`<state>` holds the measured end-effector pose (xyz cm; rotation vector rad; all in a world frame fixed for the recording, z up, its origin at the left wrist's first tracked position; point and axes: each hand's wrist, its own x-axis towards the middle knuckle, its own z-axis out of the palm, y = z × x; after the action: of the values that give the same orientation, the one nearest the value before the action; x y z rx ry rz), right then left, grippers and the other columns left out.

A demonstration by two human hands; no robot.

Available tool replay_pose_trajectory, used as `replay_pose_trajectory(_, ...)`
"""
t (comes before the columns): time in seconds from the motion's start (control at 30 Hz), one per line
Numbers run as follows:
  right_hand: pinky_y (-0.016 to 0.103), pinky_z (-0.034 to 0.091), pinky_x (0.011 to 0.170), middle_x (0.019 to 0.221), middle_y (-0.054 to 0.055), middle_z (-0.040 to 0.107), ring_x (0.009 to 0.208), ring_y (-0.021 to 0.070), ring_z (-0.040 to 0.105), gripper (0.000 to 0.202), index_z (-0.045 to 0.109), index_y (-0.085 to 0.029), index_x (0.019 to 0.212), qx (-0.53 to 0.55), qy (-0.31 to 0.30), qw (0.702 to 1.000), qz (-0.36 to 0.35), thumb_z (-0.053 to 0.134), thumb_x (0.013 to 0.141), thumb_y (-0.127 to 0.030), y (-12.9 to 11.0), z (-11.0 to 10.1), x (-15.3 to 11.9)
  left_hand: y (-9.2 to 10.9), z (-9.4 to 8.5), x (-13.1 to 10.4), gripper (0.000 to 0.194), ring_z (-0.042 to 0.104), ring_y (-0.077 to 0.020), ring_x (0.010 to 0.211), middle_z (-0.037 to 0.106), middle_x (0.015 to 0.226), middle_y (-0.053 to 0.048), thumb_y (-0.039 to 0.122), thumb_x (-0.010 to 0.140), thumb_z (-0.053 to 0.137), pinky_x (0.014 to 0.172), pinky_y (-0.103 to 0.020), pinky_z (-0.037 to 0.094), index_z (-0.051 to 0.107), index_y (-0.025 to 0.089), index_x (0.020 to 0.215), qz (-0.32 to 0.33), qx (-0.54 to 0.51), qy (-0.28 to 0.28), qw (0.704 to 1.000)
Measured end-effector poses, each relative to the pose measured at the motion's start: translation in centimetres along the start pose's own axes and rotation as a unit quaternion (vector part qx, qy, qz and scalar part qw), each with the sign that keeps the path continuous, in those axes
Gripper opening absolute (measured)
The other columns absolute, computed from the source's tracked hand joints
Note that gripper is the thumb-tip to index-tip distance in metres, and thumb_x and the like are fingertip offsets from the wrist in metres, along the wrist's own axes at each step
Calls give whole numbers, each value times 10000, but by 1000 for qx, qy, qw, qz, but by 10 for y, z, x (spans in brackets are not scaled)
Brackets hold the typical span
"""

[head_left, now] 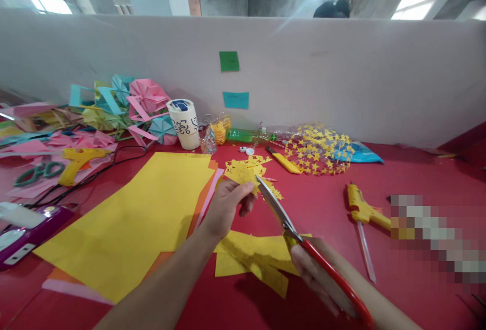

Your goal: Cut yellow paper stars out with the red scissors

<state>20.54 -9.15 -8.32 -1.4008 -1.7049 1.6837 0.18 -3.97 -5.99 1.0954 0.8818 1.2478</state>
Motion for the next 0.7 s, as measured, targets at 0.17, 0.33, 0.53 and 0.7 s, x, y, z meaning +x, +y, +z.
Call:
replay_pose_trajectory(0.17, 206, 185, 354, 432, -89, 285, 350, 60, 271, 529, 321, -224, 573, 12, -5, 1000, 1, 526, 727, -687, -9, 0, -7, 4, 0, 3, 197, 469, -75, 415, 562, 502, 23, 269, 795, 557, 397, -190, 352, 553, 159, 631, 16, -21, 33, 999)
replay_pose_trajectory(0.33, 196, 198, 400, 462, -96, 251, 414, 58, 238, 537, 298, -220, 573, 13, 4, 1000, 0, 505, 748, -683, -19, 1, -12, 7, 2, 2, 186, 492, -77, 449, 575, 542, 26, 264, 807, 540, 433, -195, 385, 527, 166, 650, 26, -27, 35, 999)
replay_pose_trajectory(0.53, 227, 229, 412, 491, -73, 267, 427, 81, 286, 520, 315, -222, 556, -4, -3, 1000, -9, 600, 698, -633, -10, -5, 0, 8, 5, 1, 207, 504, -79, 476, 576, 563, 11, 292, 807, 562, 462, -203, 397, 546, 151, 656, 6, -28, -8, 1000)
replay_pose_trajectory(0.7, 235, 232, 407, 477, -63, 291, 427, 93, 306, 521, 343, -220, 542, -14, -17, 1000, 2, 661, 631, -622, -2, -8, 6, 8, 4, 3, 142, 500, -76, 497, 593, 599, 16, 254, 810, 556, 473, -193, 401, 524, 167, 703, 28, -66, 20, 997)
